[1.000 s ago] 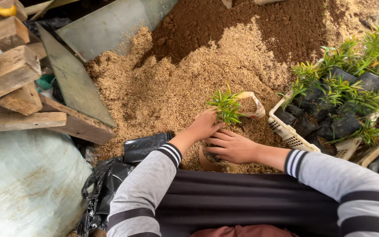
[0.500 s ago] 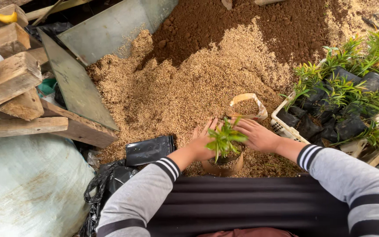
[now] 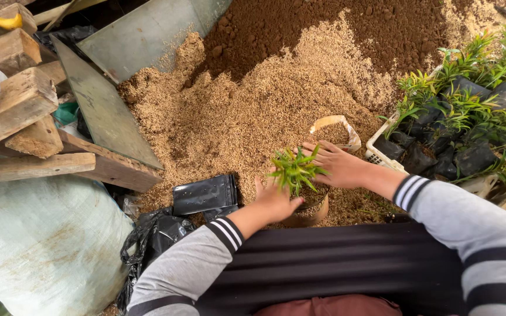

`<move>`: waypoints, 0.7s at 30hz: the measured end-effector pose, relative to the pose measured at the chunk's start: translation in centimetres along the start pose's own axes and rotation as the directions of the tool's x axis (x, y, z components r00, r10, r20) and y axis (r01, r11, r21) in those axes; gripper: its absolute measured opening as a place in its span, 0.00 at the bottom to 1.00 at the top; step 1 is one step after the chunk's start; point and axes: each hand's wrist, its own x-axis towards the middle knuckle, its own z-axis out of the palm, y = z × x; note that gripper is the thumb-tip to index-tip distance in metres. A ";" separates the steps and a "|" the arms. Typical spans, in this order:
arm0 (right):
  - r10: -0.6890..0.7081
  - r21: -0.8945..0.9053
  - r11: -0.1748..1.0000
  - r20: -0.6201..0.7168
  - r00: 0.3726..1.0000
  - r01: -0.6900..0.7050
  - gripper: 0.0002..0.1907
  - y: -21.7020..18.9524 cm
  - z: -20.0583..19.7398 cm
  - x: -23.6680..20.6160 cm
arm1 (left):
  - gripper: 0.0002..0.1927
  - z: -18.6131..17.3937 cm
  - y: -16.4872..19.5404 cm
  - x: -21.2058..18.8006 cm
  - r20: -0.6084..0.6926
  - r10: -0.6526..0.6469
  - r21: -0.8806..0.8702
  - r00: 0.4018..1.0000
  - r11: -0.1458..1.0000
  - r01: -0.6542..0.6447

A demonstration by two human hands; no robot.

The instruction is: The person lines a black plastic pot with a plastic bag, then scoops soil from a pile using a cut container to fill the pot. They place a small green seedling into the pot, add more soil around it, and press the soil down with both hands to secure the plant.

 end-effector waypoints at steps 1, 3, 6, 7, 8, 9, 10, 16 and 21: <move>0.018 0.013 1.000 -0.016 1.000 -0.017 0.36 -0.2 -0.1 -1.0 | 0.33 -0.2 -0.4 0.0 -0.019 0.001 -0.082 1.000 0.997 -0.002; 0.065 -0.142 0.988 0.010 0.998 -0.063 0.32 -0.5 -0.2 -2.4 | 0.21 -0.7 -1.5 0.6 -0.057 -0.004 -0.245 0.998 0.969 -0.010; 0.394 0.082 0.913 0.069 0.917 -0.399 0.34 -0.5 0.2 -4.2 | 0.30 -1.2 -3.2 3.1 -0.193 -0.113 -0.191 0.975 0.979 0.076; 0.521 0.221 0.814 0.127 0.844 -0.537 0.36 -0.2 0.5 -4.7 | 0.28 -1.1 -3.9 4.0 -0.205 -0.139 -0.245 0.969 0.966 0.087; 0.575 0.225 0.757 0.217 0.789 -0.614 0.31 0.2 0.9 -4.5 | 0.27 -0.9 -4.7 4.9 -0.212 -0.165 -0.298 0.963 0.949 0.097; 0.619 0.221 0.692 0.307 0.723 -0.687 0.28 0.8 1.5 -4.0 | 0.26 -0.4 -5.4 5.6 -0.216 -0.189 -0.350 0.958 0.931 0.105; 0.651 0.209 0.623 0.395 0.648 -0.753 0.26 1.3 2.2 -3.9 | 0.25 0.3 -6.2 6.1 -0.182 -0.182 -0.386 0.966 0.917 0.100; 0.548 0.536 0.028 0.698 0.462 -0.844 0.26 2.3 7.4 -2.6 | 0.27 2.5 -8.8 9.0 -0.028 -0.194 -0.507 0.981 0.848 0.153; 0.549 0.531 0.060 0.689 0.472 -0.845 0.28 2.4 8.7 -2.4 | 0.26 2.8 -9.5 9.3 -0.195 -0.116 -0.482 0.974 0.876 0.007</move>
